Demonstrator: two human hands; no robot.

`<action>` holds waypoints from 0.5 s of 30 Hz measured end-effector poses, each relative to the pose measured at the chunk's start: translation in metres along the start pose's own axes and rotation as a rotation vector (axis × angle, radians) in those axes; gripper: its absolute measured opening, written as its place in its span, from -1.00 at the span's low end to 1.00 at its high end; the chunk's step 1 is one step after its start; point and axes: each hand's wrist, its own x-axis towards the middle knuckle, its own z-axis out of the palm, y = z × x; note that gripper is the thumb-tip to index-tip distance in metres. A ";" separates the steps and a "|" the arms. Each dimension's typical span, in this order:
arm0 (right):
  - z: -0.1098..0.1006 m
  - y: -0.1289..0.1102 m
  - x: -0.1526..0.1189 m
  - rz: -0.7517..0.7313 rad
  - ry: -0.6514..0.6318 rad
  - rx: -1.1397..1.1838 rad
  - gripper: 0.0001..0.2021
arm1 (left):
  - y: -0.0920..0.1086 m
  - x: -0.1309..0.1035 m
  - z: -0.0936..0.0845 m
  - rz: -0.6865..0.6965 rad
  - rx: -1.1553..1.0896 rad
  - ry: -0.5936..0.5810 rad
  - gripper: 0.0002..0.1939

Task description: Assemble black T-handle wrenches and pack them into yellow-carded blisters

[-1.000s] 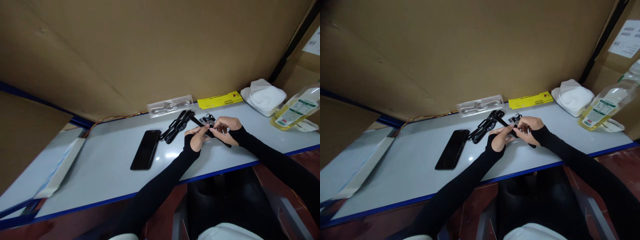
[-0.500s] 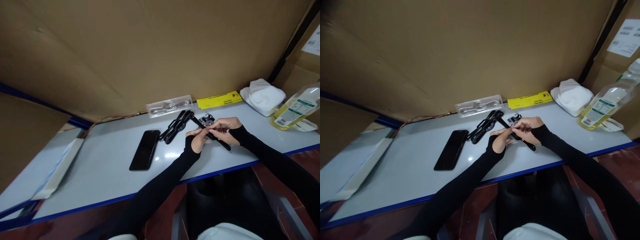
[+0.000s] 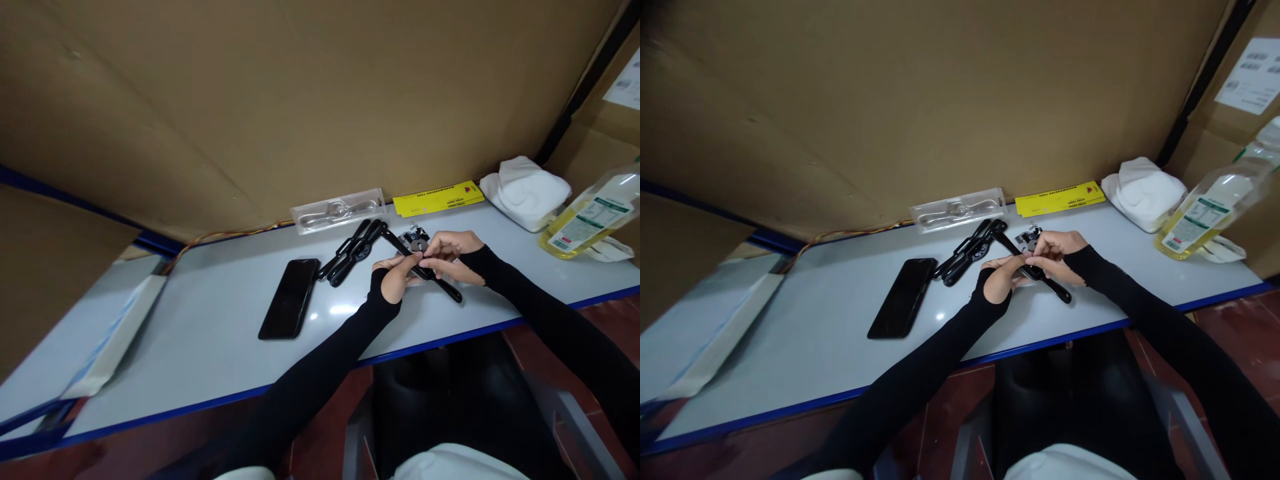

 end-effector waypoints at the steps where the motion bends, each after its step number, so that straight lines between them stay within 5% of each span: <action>1: 0.000 0.000 0.001 -0.023 0.016 -0.034 -0.63 | 0.000 0.000 0.000 0.002 -0.004 0.002 -0.64; 8: 0.003 0.005 0.001 -0.252 0.139 -0.175 -0.69 | 0.005 0.001 0.000 0.015 -0.034 0.017 -0.63; 15: 0.000 0.003 0.000 -0.444 0.112 -0.237 -0.84 | 0.004 0.004 0.000 0.005 -0.041 0.040 -0.63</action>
